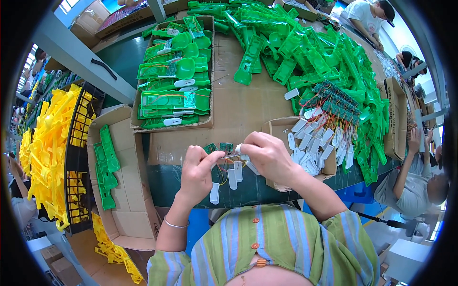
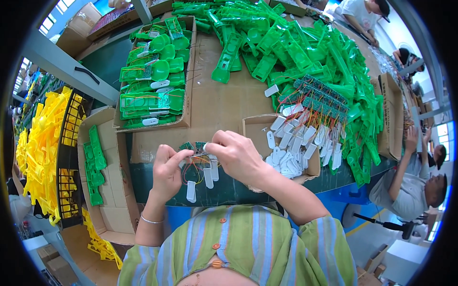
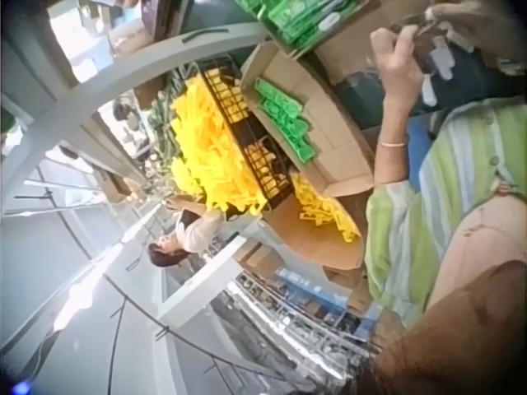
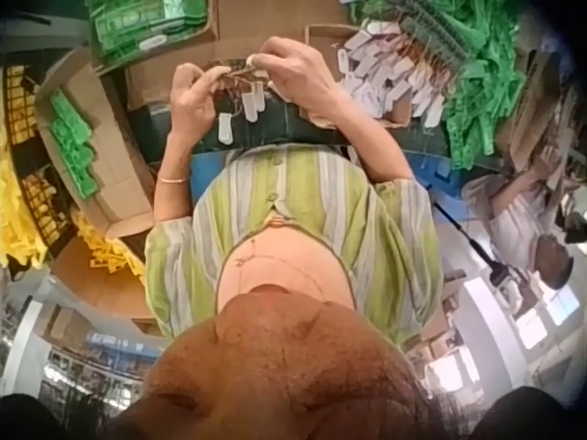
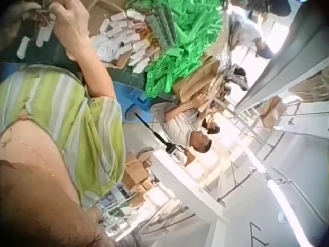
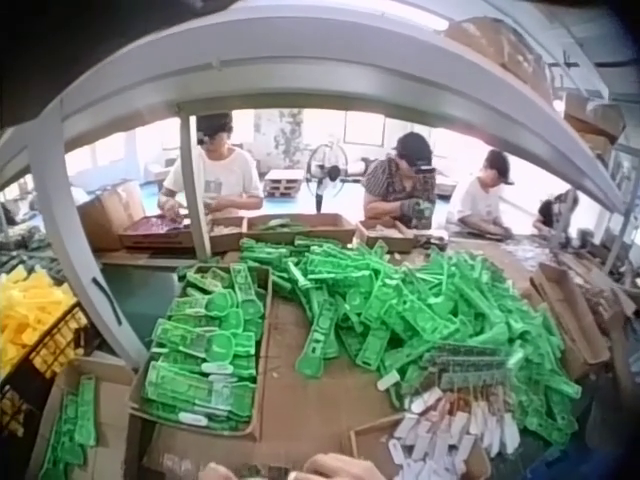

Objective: Assembling plastic lighting components with integrated wiring at a factory workstation.

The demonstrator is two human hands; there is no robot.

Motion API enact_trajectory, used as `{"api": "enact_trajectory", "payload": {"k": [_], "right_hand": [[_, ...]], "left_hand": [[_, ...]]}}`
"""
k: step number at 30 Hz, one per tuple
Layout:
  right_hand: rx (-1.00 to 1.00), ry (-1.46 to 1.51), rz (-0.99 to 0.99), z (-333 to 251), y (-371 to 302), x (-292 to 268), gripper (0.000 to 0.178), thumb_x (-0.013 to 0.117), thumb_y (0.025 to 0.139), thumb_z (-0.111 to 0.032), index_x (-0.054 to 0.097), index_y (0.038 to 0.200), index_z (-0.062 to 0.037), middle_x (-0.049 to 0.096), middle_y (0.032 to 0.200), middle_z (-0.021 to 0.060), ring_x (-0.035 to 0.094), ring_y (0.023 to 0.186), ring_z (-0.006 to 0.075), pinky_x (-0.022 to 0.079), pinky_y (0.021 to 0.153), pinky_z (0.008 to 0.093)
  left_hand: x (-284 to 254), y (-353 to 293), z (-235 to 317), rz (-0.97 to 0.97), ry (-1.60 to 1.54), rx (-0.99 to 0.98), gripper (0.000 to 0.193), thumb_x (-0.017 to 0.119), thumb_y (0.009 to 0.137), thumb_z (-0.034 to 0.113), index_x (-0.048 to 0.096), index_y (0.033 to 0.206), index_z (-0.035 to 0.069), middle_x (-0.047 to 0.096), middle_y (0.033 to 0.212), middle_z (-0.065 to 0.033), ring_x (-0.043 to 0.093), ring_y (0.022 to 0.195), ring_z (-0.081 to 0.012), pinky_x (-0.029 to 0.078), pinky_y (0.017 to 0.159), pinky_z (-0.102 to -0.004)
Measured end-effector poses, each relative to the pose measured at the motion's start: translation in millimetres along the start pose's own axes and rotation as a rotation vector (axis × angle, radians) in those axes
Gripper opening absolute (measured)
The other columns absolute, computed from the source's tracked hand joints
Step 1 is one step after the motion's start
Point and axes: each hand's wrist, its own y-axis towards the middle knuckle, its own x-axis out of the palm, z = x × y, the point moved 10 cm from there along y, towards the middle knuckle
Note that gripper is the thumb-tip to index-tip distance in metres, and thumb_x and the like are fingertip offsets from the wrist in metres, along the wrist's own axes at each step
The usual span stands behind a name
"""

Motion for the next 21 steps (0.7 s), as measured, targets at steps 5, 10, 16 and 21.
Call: {"api": "enact_trajectory", "payload": {"k": [5, 10, 16, 21], "right_hand": [[0.192, 0.204, 0.013, 12, 1, 2, 0.026, 0.059, 0.068, 0.007, 0.059, 0.091, -0.0037, 0.053, 0.084, 0.011, 0.057, 0.066, 0.0274, 0.048, 0.059, 0.0352], [0.289, 0.231, 0.014, 21, -1, 12, 0.021, 0.061, 0.069, 0.004, 0.057, 0.089, -0.0022, 0.051, 0.077, 0.0112, 0.055, 0.062, 0.0278, 0.047, 0.056, 0.0362], [0.323, 0.072, 0.037, 35, -5, 35, 0.015, 0.062, 0.069, 0.0, 0.054, 0.082, -0.0021, 0.051, 0.072, 0.0143, 0.055, 0.063, 0.0343, 0.046, 0.056, 0.0411], [0.323, 0.074, 0.023, 44, -5, 44, 0.016, 0.061, 0.07, 0.0, 0.056, 0.084, -0.0024, 0.054, 0.075, 0.015, 0.058, 0.068, 0.0351, 0.047, 0.059, 0.0414]], "left_hand": [[-19, 4, -7, 0.085, -0.2, -0.271, 0.035, 0.05, 0.065, -0.012, 0.065, 0.093, 0.002, 0.047, 0.075, -0.009, 0.05, 0.068, -0.019, 0.042, 0.061, -0.0275], [-17, -1, -22, 0.179, -0.186, -0.317, 0.015, 0.059, 0.065, -0.004, 0.06, 0.08, 0.0, 0.05, 0.074, -0.0077, 0.054, 0.067, -0.017, 0.043, 0.059, -0.0261], [15, -5, -44, 0.253, 0.044, -0.236, 0.007, 0.06, 0.069, -0.003, 0.057, 0.075, 0.0, 0.049, 0.07, -0.0102, 0.052, 0.062, -0.0227, 0.042, 0.055, -0.033], [20, -13, -77, 0.108, 0.055, -0.372, 0.024, 0.058, 0.07, -0.001, 0.059, 0.094, -0.001, 0.051, 0.087, -0.0141, 0.051, 0.083, -0.0316, 0.044, 0.072, -0.0401]]}}
